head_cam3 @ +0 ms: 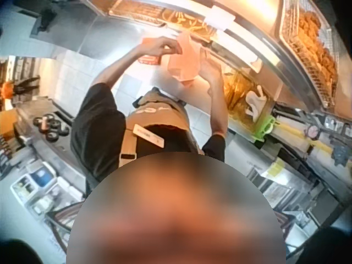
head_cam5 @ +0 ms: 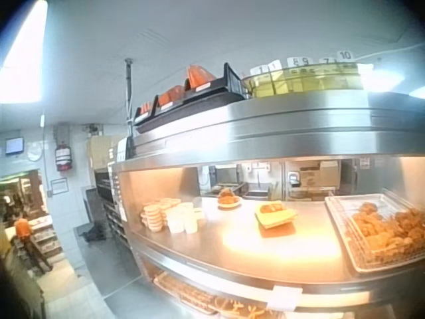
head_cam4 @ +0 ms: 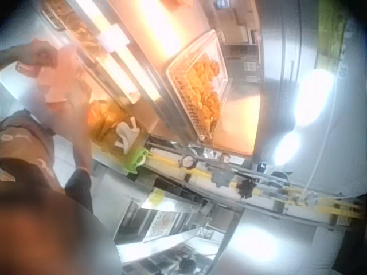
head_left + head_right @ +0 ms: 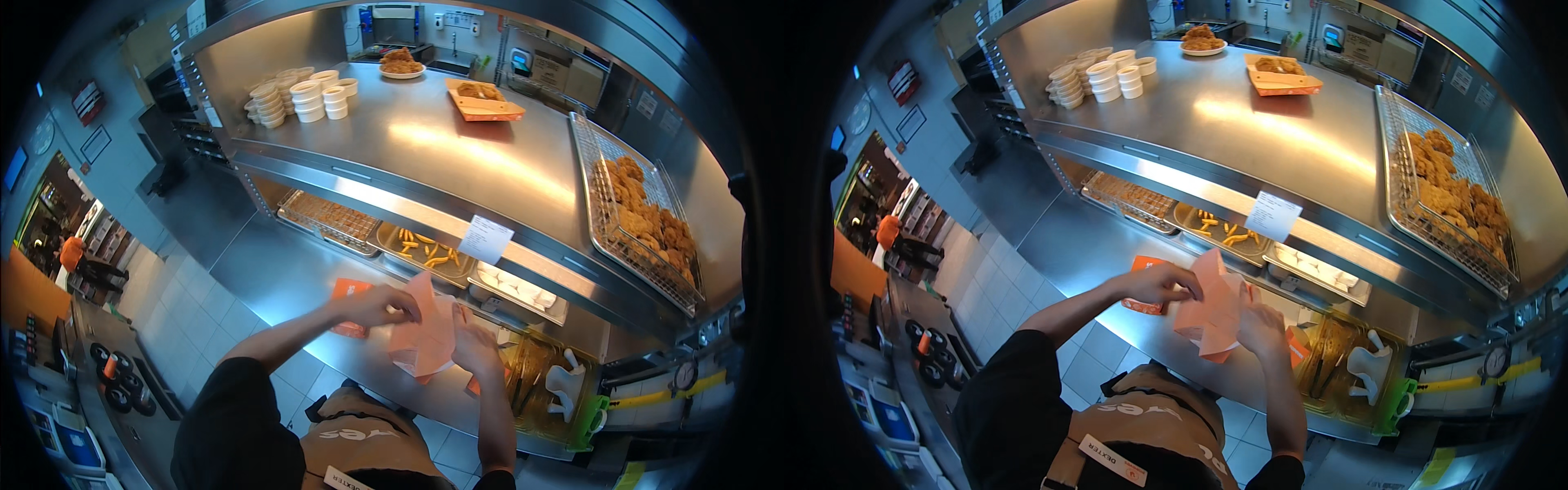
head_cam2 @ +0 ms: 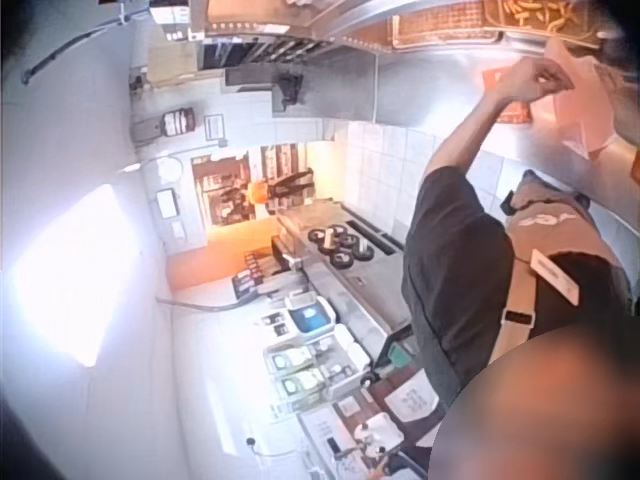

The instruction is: The person assembles multiple takeout orders by placing plates on a tray, scooping fries into containers, and using tongs to transfer fried chicken from a warming oven onto plates and into boxes. The person then closes the boxes and places them into branded bags.

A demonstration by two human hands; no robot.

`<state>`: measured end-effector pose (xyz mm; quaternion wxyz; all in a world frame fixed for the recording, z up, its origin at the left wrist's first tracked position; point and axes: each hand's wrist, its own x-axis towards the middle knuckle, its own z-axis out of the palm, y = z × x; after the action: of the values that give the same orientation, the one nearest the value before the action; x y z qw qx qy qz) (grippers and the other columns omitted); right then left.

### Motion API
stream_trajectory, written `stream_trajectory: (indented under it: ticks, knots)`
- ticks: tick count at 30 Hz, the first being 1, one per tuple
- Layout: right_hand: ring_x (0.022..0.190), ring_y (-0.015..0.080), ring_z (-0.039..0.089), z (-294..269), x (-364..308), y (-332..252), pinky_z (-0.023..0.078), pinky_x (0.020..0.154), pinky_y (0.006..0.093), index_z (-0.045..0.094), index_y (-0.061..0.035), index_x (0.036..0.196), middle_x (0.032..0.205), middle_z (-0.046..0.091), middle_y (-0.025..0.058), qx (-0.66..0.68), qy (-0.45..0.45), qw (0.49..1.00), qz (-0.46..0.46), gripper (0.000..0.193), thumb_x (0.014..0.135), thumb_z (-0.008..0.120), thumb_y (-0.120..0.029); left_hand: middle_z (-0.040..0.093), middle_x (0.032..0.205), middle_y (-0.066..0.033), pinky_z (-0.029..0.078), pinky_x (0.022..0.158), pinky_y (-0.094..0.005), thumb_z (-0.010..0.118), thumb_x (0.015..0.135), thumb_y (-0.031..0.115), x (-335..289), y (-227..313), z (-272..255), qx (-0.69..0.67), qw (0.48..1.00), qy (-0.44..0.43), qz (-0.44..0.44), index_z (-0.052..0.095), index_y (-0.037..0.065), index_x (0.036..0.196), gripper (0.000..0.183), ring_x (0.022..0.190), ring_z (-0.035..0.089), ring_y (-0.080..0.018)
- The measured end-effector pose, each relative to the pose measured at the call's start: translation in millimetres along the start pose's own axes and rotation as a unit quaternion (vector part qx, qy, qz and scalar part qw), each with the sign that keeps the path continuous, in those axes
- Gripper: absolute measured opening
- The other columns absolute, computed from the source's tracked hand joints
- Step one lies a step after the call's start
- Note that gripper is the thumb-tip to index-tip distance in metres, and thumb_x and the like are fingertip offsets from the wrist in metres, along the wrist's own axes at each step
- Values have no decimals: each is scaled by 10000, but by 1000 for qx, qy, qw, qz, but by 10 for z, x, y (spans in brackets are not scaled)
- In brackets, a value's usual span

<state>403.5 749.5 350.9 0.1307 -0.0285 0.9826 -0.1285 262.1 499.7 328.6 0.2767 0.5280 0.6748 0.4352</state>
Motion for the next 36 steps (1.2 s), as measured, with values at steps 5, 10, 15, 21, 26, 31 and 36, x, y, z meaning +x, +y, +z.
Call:
stream_trajectory:
  ticks: [5,10,15,21,26,31,36]
  knots:
    - [1053,388,637,-57,79,-1,525,861,477,292,-12,1496,1527,360,194,-4,-24,999,22,895,676,649,-56,678,1124,-139,503,949,-375,666,849,166,-752,-1049,-742,74,952,200,-217,655,35,1190,366,1091,644,-233]
    - [1080,380,615,-50,232,-150,513,892,465,474,-43,1375,1426,463,164,15,1,999,48,676,715,624,-57,559,1368,-202,428,1052,-470,740,663,701,-789,-2699,-597,209,911,27,-355,517,63,1404,1003,1270,536,-334]
    - [1022,368,628,44,252,-282,512,870,463,639,-55,1183,1222,594,131,57,69,994,68,428,761,572,-31,711,1021,-205,548,821,-435,763,588,759,-1540,-2881,-357,113,871,123,-463,660,-36,1156,983,942,697,-345]
    - [1011,356,627,212,233,-602,515,838,446,640,-45,1172,1209,612,120,128,138,979,79,441,745,543,2,618,932,-163,545,701,-353,909,661,439,-2930,-2408,591,-169,633,600,-460,518,-98,1013,752,819,621,-215]
    - [996,370,633,361,328,-932,511,846,410,623,-25,1213,1230,613,159,196,151,964,99,507,722,519,49,644,1186,-115,553,901,-395,756,822,88,-3738,-2286,606,-538,569,542,-305,504,2,1323,568,1052,649,-259]
    - [1038,354,631,503,464,-1085,509,872,400,611,-36,1234,1233,614,158,212,184,959,49,490,755,526,26,641,1194,-125,517,968,-384,773,758,51,-3892,-1880,-248,-474,674,495,-278,518,-22,1305,608,1094,629,-252]
    - [1072,348,622,565,546,-1185,500,916,409,613,-38,1227,1234,615,154,246,161,955,23,437,805,511,7,625,1234,-148,511,975,-375,844,695,135,-3054,-895,-1242,-413,840,335,-110,477,-68,1322,755,1123,630,-233]
